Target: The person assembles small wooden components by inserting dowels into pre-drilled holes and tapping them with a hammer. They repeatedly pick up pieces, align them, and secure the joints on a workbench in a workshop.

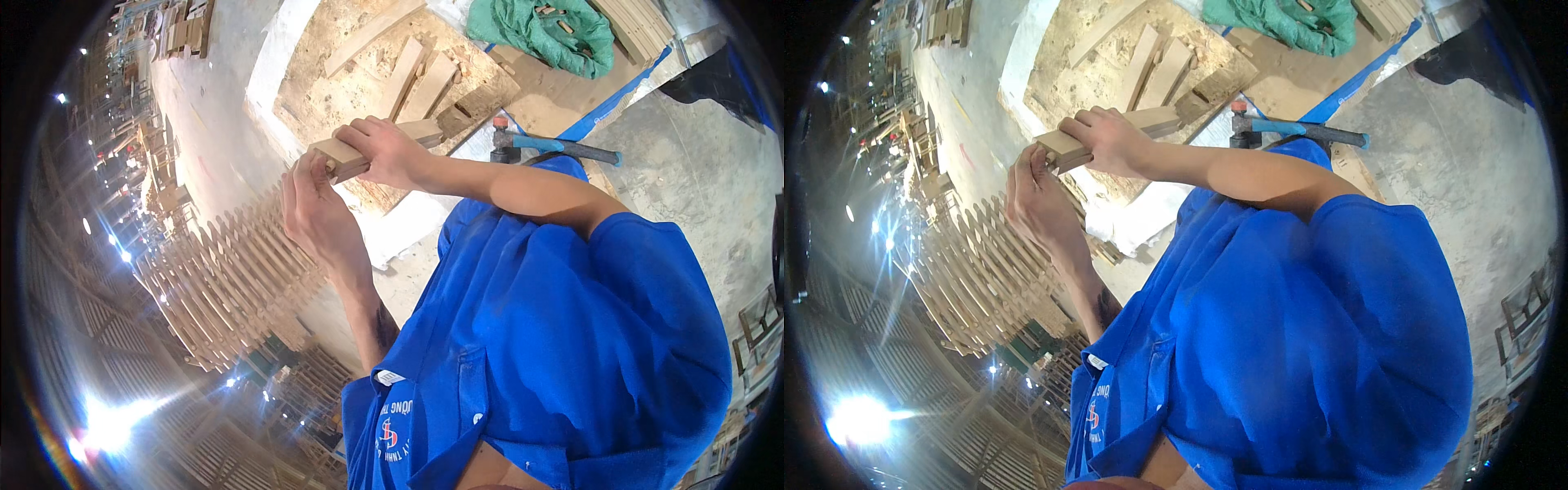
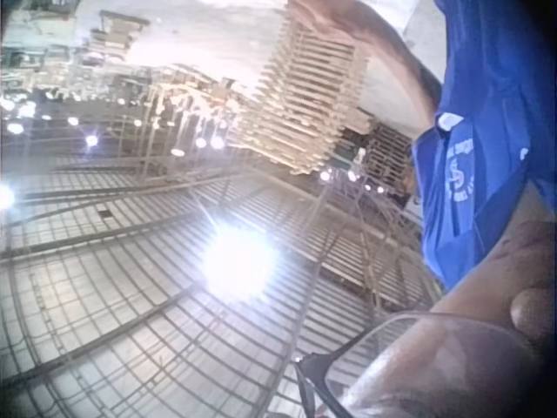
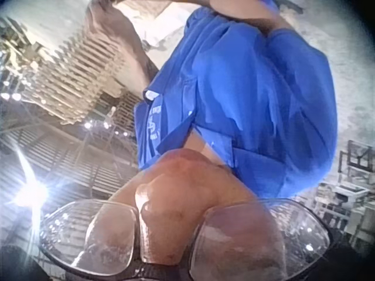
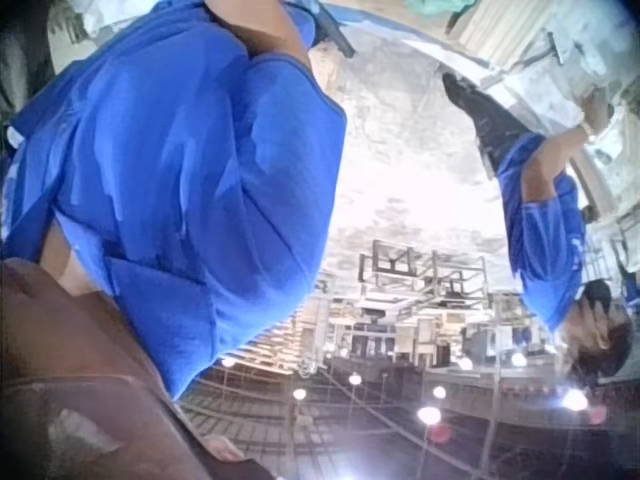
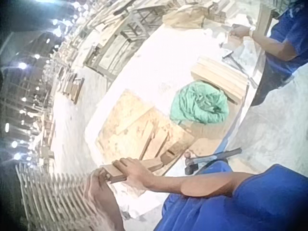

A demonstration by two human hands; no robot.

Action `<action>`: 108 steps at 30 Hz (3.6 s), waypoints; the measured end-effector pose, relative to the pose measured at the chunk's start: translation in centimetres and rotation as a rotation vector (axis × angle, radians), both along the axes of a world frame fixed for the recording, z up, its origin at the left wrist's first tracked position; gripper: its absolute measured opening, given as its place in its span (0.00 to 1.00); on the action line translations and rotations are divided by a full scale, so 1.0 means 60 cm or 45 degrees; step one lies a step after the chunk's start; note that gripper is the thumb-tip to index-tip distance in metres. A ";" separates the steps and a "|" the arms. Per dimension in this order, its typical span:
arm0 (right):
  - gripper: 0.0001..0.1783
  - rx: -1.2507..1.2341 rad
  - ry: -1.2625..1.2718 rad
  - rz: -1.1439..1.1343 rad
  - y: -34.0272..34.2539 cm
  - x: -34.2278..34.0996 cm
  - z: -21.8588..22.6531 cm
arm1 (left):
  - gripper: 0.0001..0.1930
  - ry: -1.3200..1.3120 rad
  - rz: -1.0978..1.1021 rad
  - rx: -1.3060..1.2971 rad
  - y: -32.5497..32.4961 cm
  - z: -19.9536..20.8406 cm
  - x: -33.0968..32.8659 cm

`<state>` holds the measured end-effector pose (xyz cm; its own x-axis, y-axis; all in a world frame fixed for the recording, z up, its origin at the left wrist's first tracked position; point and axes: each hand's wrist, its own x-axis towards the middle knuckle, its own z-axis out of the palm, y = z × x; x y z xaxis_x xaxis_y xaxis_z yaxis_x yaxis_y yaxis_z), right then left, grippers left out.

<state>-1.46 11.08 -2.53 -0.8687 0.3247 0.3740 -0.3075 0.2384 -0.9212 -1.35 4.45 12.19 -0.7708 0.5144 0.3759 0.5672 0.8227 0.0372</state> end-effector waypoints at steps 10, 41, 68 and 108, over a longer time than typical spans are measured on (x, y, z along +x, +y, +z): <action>0.33 0.033 0.046 0.047 0.000 -0.002 -0.006 | 0.07 -0.099 -0.013 0.000 -0.006 0.009 -0.008; 0.47 0.154 -0.175 0.183 0.048 0.049 -0.076 | 0.31 -1.245 -0.314 1.466 -0.059 -0.180 -0.055; 0.22 0.687 -1.009 0.271 0.210 0.274 -0.136 | 0.31 -1.121 -0.315 1.386 -0.097 -0.192 -0.046; 0.16 0.840 -0.255 0.087 0.167 0.161 0.229 | 0.32 -1.100 -0.331 1.533 -0.076 -0.196 -0.057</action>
